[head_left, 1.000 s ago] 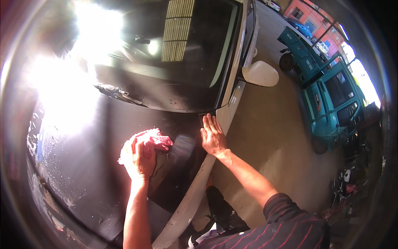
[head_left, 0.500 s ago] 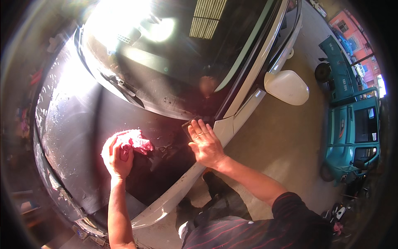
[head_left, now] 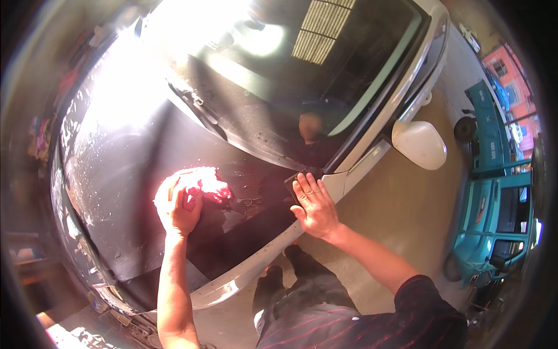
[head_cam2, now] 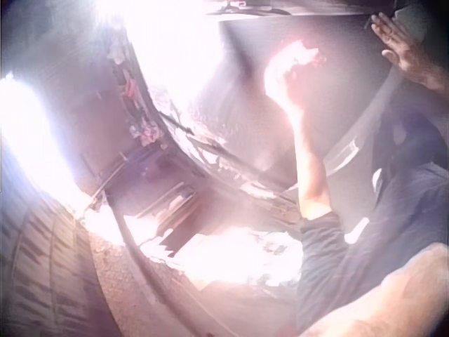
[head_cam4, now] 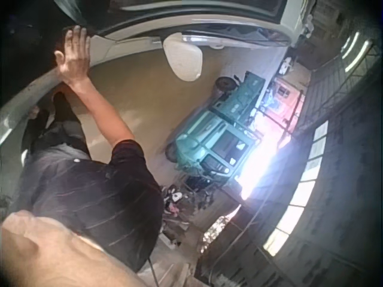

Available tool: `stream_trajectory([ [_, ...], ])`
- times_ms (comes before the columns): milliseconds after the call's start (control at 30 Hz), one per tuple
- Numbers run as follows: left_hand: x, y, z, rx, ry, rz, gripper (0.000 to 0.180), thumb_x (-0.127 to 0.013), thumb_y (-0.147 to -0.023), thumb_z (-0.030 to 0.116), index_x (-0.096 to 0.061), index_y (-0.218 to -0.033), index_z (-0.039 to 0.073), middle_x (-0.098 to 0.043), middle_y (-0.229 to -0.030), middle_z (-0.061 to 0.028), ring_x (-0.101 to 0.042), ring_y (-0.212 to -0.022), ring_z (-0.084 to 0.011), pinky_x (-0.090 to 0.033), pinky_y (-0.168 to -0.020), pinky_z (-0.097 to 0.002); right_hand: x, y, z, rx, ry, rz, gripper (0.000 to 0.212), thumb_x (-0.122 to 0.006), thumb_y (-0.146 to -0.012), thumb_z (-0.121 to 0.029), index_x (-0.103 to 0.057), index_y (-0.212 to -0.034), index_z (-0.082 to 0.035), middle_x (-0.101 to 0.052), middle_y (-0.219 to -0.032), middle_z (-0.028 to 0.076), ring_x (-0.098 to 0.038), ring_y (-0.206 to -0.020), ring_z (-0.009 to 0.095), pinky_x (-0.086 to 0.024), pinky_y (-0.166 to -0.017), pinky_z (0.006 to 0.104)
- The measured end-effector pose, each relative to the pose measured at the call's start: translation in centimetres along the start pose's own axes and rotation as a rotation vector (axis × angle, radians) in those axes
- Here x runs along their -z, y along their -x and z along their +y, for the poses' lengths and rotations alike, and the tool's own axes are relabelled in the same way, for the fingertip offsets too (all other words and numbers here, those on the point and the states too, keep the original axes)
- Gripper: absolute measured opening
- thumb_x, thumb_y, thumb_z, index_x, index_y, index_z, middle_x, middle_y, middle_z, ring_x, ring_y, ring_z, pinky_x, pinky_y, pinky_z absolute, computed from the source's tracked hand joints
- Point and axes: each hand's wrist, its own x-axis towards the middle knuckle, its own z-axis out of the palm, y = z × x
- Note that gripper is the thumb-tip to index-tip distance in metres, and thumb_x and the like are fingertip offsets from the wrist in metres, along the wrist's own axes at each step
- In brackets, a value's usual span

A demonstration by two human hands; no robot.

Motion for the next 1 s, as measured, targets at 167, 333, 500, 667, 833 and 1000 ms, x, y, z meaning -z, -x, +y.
stream_trajectory([
  [167,-1.4,1.4,-0.7,0.217,0.037,0.005,0.038,-0.091,-0.09,0.027,-0.077,-0.118,0.006,-0.077,-0.13,-0.0182,-0.071,-0.122,-0.0425,-0.056,-0.105,-0.0527,-4.7,-8.2,-8.1,0.15,-0.107,0.084,0.075,-0.064,-0.113,-0.053,-0.054,-0.17,-0.005,-0.048,-0.178,0.023,-0.041,-0.168,0.045,-0.033,-0.136,0.0607],
  [333,-0.3,0.7,-0.7,0.28,-0.077,0.026,0.031,-0.089,-0.092,0.027,-0.078,-0.115,0.009,-0.079,-0.119,-0.0135,-0.074,-0.112,-0.0396,-0.058,-0.099,-0.051,-1.8,-8.3,-5.1,0.278,0.061,-0.032,0.074,-0.07,-0.108,-0.051,-0.059,-0.166,-0.007,-0.053,-0.177,0.019,-0.047,-0.166,0.04,-0.031,-0.137,0.0597],
  [500,-0.1,-0.8,0.2,0.2,-0.067,0.159,0.021,-0.089,-0.091,0.028,-0.076,-0.089,0.011,-0.077,-0.094,-0.0099,-0.075,-0.088,-0.0337,-0.06,-0.081,-0.0468,-1.3,-2.5,-1.8,0.209,0.062,-0.101,0.094,-0.067,-0.109,-0.061,-0.041,-0.178,-0.004,-0.034,-0.187,0.023,-0.03,-0.174,0.042,-0.021,-0.141,0.0604],
  [667,-1.1,-1.1,-0.5,0.182,0.015,0.13,0.02,-0.089,-0.091,0.028,-0.081,-0.102,0.013,-0.081,-0.107,-0.0086,-0.077,-0.098,-0.0351,-0.062,-0.09,-0.0466,-5.9,-8.4,-14.4,0.436,-0.222,-0.107,0.084,-0.073,-0.102,-0.064,-0.06,-0.162,-0.005,-0.059,-0.167,0.021,-0.05,-0.161,0.042,-0.033,-0.137,0.0587],
  [833,-0.6,1.9,-1.4,0.201,-0.176,0.092,0.078,-0.092,-0.089,0.047,-0.062,-0.152,0.012,-0.056,-0.167,-0.0224,-0.047,-0.157,-0.0506,-0.035,-0.13,-0.0676,-0.8,-9.3,-8.2,0.536,-0.13,-0.3,0.081,-0.078,-0.102,-0.054,-0.06,-0.164,-0.005,-0.052,-0.176,0.02,-0.046,-0.165,0.04,-0.03,-0.138,0.059],
  [1000,-0.9,3.8,8.7,0.217,0.079,0.166,0.081,-0.074,-0.102,0.062,-0.058,-0.16,0.009,-0.052,-0.17,-0.0221,-0.043,-0.165,-0.0477,-0.026,-0.131,-0.0683,-0.8,-5.4,-1.7,0.466,-0.085,-0.2,0.082,-0.069,-0.107,-0.055,-0.053,-0.171,-0.006,-0.043,-0.182,0.022,-0.037,-0.171,0.043,-0.026,-0.139,0.0619],
])
